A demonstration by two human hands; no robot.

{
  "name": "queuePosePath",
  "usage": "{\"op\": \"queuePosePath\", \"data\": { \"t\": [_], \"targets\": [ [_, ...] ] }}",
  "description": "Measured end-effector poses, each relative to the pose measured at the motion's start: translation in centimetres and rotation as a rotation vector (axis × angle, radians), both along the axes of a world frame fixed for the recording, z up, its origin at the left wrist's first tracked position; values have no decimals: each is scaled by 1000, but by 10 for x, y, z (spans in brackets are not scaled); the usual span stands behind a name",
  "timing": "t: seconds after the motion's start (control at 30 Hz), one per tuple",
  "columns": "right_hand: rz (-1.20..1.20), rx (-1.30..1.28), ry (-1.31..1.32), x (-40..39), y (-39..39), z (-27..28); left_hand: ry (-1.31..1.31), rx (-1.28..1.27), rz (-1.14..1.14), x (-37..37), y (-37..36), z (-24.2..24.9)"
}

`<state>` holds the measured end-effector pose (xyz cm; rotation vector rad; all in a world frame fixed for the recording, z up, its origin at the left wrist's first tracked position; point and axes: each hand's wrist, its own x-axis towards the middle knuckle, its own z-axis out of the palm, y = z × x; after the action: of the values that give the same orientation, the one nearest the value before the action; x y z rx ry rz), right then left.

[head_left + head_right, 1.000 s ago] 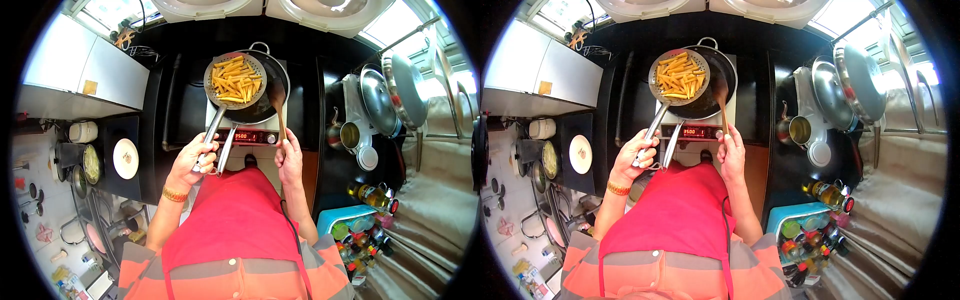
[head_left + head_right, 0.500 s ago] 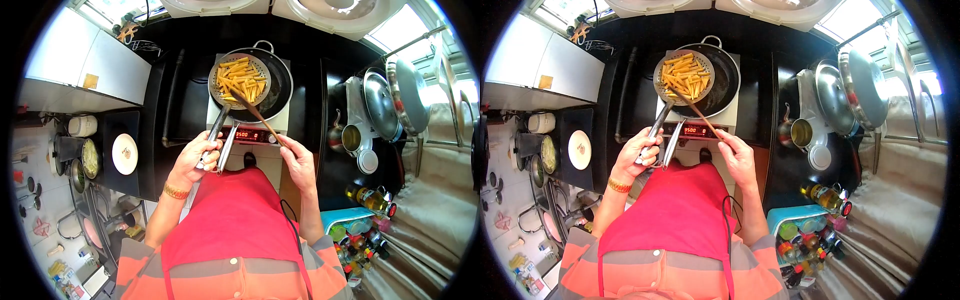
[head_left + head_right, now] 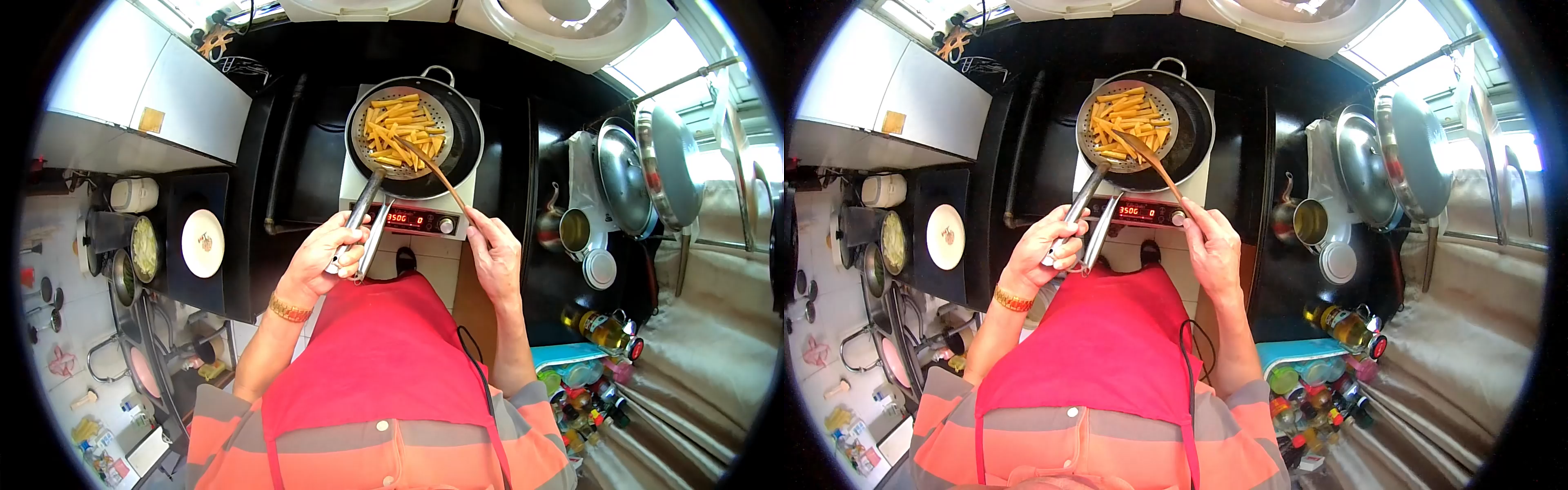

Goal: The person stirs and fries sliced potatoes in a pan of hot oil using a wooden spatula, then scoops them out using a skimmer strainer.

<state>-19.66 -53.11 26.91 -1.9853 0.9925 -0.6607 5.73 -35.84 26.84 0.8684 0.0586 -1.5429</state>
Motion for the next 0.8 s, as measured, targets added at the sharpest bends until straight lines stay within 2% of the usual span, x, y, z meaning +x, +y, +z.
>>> {"op": "queuePosePath", "data": {
  "t": [0.33, 0.43, 0.57, 0.63, 0.8],
  "targets": [
    [57, 94, -102, -6, 5, -7, -3, 5, -3, -2, 0, 2],
    [59, 125, -30, -6, 5, -6, -10, 4, -6, -2, 1, 4],
    [16, 87, -8, -4, 6, -10, -11, -2, -11, -3, 1, 4],
    [29, -10, -158, -3, 8, -16, -20, 8, -12, -4, 2, 4],
    [47, 47, -69, -4, 14, -17, -23, 21, -4, -7, 2, 4]
  ]
}}
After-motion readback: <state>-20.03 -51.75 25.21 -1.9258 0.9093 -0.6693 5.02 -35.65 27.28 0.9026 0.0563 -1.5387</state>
